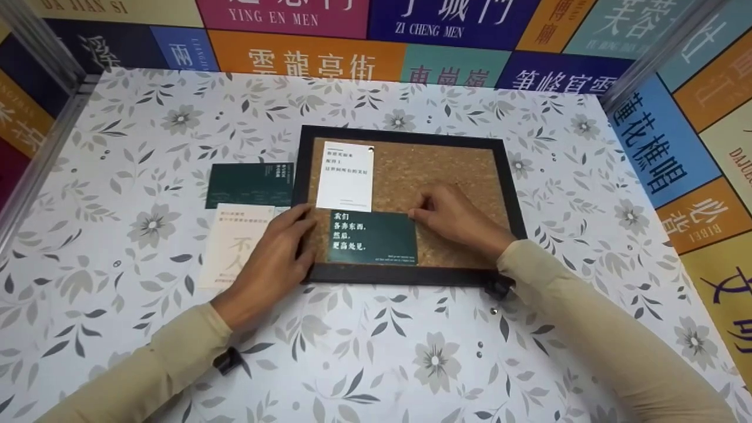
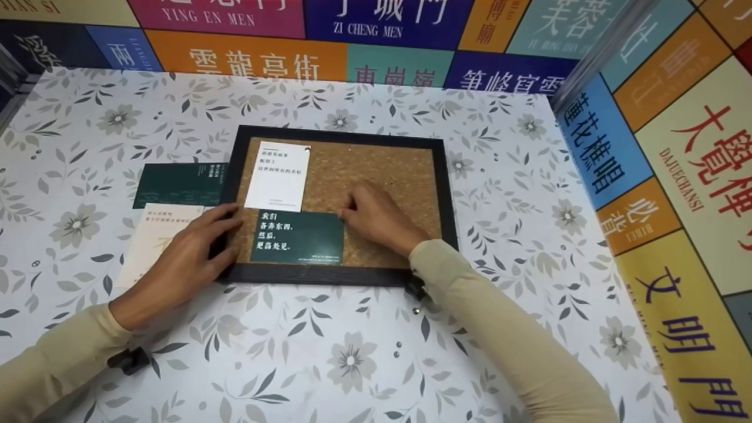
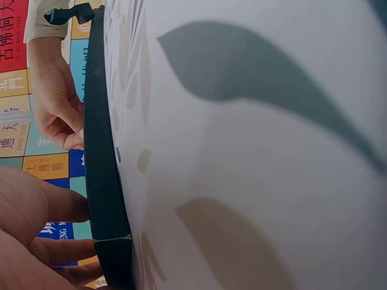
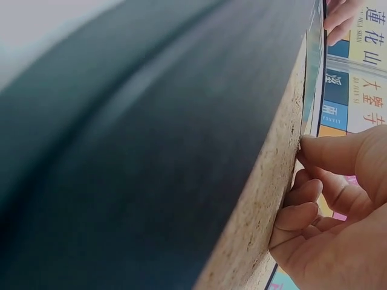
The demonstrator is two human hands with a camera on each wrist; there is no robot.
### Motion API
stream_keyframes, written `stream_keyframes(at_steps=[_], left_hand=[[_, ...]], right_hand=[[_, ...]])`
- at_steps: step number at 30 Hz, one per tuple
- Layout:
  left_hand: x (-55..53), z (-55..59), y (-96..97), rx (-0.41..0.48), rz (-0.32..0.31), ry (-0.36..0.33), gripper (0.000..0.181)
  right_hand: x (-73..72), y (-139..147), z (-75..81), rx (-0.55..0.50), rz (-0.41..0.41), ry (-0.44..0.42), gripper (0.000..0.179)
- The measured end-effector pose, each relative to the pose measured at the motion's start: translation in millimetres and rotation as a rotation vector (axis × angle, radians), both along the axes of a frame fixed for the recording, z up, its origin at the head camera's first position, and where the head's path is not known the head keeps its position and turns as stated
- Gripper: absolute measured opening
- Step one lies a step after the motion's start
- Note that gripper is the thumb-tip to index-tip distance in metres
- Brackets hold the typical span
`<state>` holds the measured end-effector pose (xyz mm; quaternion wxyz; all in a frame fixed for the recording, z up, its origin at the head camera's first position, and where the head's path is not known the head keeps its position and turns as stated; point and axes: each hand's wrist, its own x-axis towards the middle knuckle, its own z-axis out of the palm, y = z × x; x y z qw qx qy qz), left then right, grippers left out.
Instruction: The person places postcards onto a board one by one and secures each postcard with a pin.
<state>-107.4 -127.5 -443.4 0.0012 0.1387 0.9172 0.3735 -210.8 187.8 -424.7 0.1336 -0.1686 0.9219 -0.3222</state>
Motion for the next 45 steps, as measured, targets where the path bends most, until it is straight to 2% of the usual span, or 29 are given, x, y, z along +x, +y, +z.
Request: stream_keyframes(at_steps=[11, 22, 42, 45], left_hand=[[-0.4, -0.1, 0.8, -0.007, 0.005, -0.013, 0.05], [-0.6, -1.6, -0.3, 0.002, 0.006, -0.009, 0.051], [-0.4, -1.5, -0.4, -0.001, 0.011, -0.042, 0.053], [0.1, -0.4, -0.3, 0.001, 0.007, -0.048, 0.052]], right_hand=[[-0.2, 0.3, -1.7, -0.006, -0.014, -0.014, 0.012], [-1.2, -1.4, -3.9, -0.006, 0.011, 0.042, 0.011], [2.5, -1.2, -1.6, -0.013, 0.006, 0.021, 0.009], [4.5, 0.8, -2.4, -0.01, 0.024, 0.053, 0.008]])
